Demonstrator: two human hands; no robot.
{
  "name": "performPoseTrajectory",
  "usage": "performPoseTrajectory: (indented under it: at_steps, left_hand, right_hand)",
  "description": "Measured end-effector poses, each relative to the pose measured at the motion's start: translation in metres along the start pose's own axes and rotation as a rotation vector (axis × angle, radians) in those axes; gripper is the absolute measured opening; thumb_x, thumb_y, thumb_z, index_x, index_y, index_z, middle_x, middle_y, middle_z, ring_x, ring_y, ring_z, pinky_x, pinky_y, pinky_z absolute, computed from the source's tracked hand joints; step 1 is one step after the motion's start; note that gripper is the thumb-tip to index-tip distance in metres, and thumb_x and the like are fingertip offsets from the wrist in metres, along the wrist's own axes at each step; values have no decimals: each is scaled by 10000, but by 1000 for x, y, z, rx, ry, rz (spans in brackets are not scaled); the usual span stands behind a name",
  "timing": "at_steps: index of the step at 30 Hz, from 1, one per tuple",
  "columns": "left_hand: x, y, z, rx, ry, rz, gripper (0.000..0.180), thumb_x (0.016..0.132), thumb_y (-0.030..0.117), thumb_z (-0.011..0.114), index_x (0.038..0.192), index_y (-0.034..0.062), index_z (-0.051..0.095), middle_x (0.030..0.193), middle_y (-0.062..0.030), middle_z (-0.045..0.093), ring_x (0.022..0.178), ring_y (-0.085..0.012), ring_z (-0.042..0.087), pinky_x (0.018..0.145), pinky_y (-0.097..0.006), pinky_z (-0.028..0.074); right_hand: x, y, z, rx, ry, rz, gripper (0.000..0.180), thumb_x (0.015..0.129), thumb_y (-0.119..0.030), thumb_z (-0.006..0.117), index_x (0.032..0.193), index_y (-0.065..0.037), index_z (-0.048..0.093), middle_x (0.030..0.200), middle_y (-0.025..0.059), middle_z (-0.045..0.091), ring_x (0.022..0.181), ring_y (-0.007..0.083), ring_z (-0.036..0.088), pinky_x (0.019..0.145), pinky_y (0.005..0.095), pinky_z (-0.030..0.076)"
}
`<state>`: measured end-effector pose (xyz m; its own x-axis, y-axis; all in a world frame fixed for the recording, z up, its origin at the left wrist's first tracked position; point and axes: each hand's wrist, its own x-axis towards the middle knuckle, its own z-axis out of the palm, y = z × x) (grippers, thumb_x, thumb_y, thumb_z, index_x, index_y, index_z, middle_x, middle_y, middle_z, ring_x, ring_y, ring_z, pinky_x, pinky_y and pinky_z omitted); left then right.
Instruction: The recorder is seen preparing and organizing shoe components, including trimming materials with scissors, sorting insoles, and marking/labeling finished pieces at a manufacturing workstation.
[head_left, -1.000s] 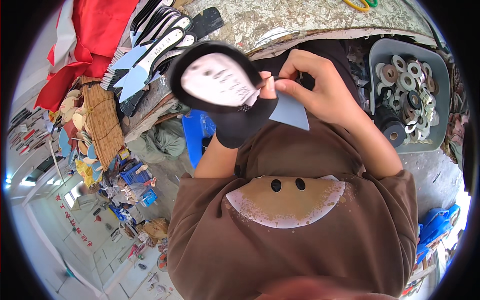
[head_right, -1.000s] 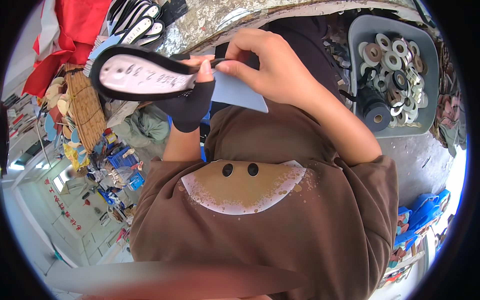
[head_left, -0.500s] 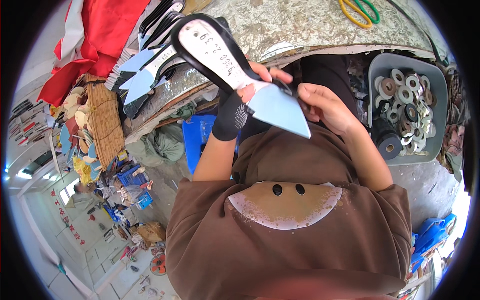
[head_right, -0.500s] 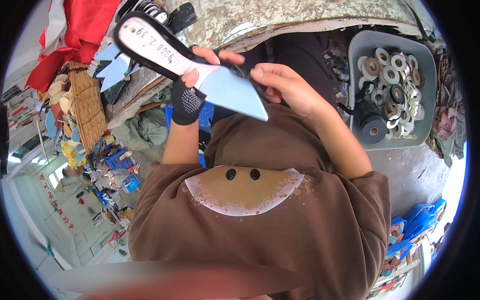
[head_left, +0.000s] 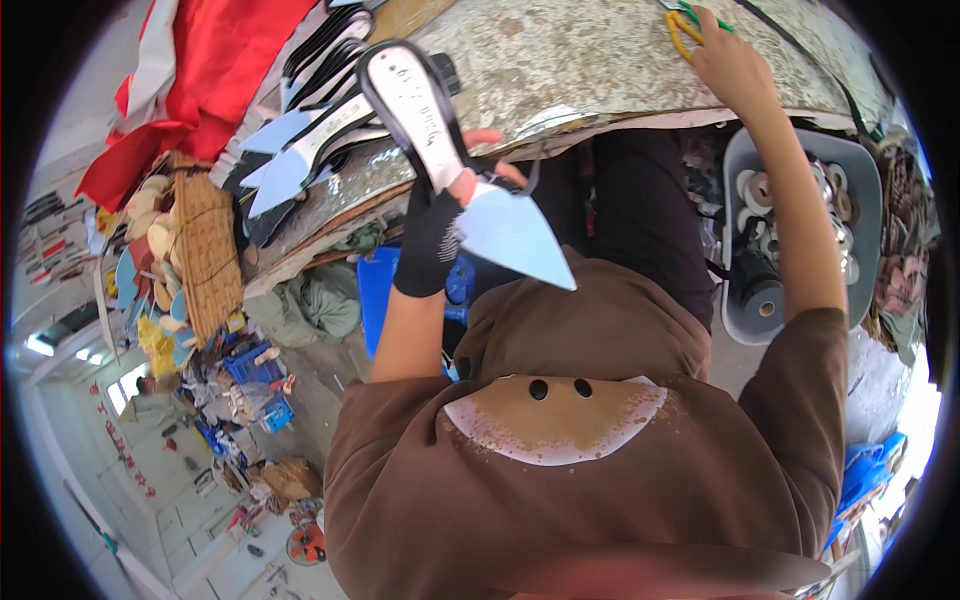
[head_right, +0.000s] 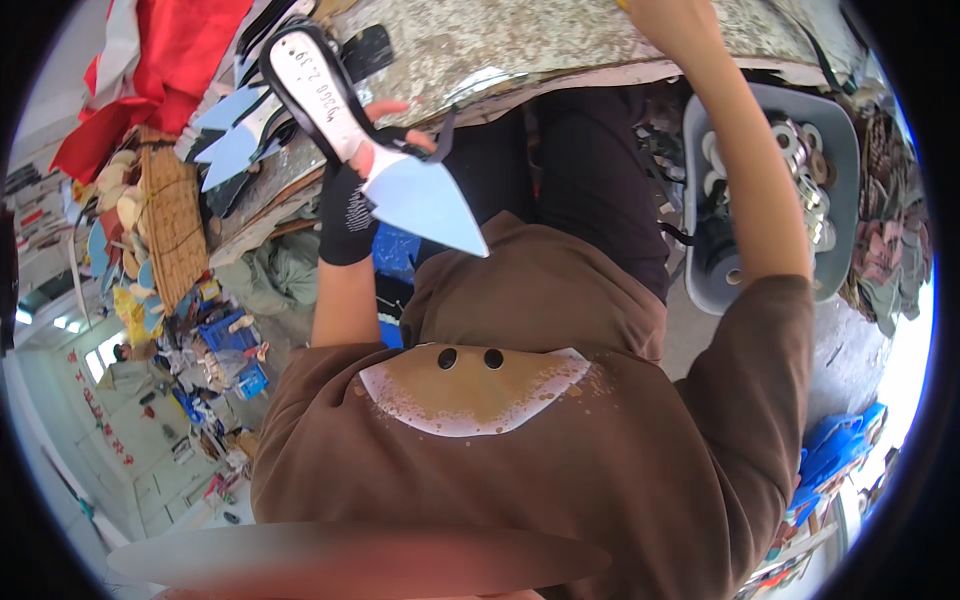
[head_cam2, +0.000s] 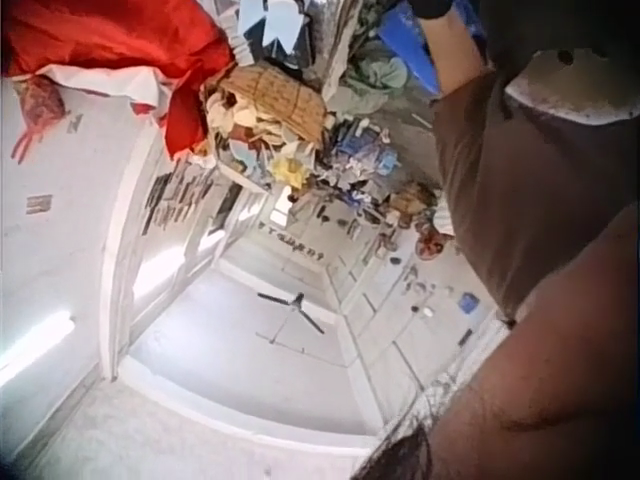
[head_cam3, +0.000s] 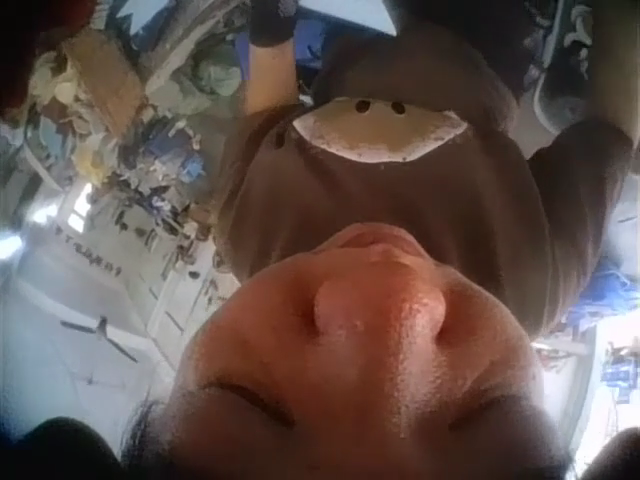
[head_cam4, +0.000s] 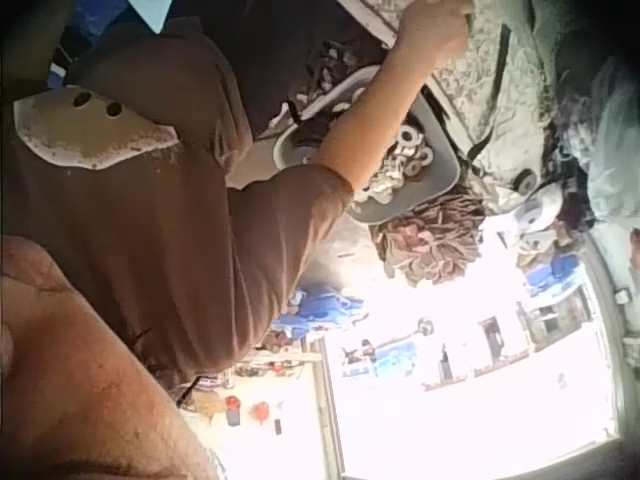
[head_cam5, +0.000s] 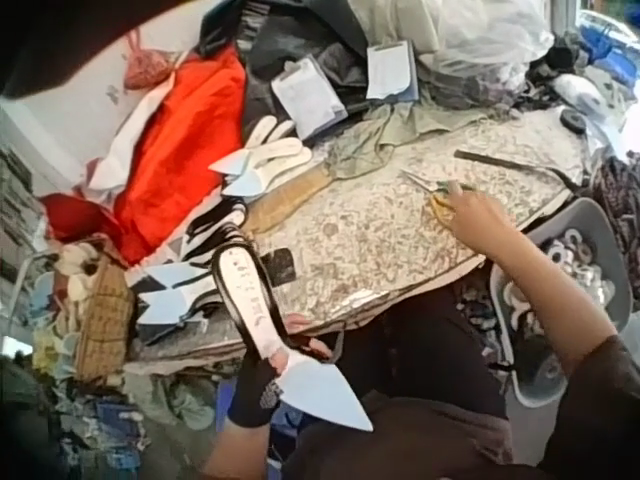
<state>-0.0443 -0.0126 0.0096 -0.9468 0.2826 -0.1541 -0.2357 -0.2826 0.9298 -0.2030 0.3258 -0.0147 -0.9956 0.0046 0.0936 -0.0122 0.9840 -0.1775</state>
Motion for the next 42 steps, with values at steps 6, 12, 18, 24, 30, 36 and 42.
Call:
performPoseTrajectory:
  at_steps: [6,12,18,24,30,36,42]
  left_hand:
    - [-7,3,21,149,36,120,310,950,150,542,1231,26,495,1023,-148,674,857,-143,626,748,-280,481]
    - [-11,-12,14,376,251,451,216,880,-14,590,1089,33,559,1101,-165,647,949,-192,588,877,-329,451]
    - [-3,-17,20,1018,278,811,367,693,-30,756,1015,65,607,1093,-156,531,866,-241,562,694,-312,483]
    - [1,-35,33,1249,63,1017,353,744,97,806,1064,84,659,993,-152,605,761,-284,624,609,-368,511]
    - [4,-39,39,1328,-68,1064,340,731,206,823,1017,81,687,923,-133,633,731,-274,626,594,-355,506]
    - [1,-25,32,1129,28,1016,422,720,214,835,1077,47,683,889,-149,659,699,-253,653,551,-318,506]
    - [-11,-16,20,610,487,649,432,953,393,627,985,-34,685,890,-92,679,816,-161,622,743,-288,477]
  right_hand:
    - [16,31,25,-210,340,-376,310,875,-145,656,1126,-8,538,792,189,654,723,363,645,636,438,521]
    - [-113,-43,-11,953,-247,-139,526,847,-149,683,1299,-79,423,955,107,643,885,260,636,818,358,499]
    - [-197,-68,-1,1225,-723,-194,936,682,-361,777,1448,-92,310,1256,219,509,1148,395,537,999,419,416]
    - [-200,-72,8,984,-534,-288,810,752,-372,746,1404,-82,361,1220,181,544,987,346,626,835,418,493]
    - [-205,-73,8,1007,-570,-179,733,806,-358,719,1375,-54,373,1187,207,565,996,357,629,844,409,495]
    - [-205,-55,24,1460,-828,-151,673,795,-418,776,1259,-34,474,817,69,574,665,164,601,600,292,484]
    - [-127,-38,-13,1193,-547,-97,537,840,-364,760,1219,-27,585,689,-25,535,516,61,510,464,218,399]
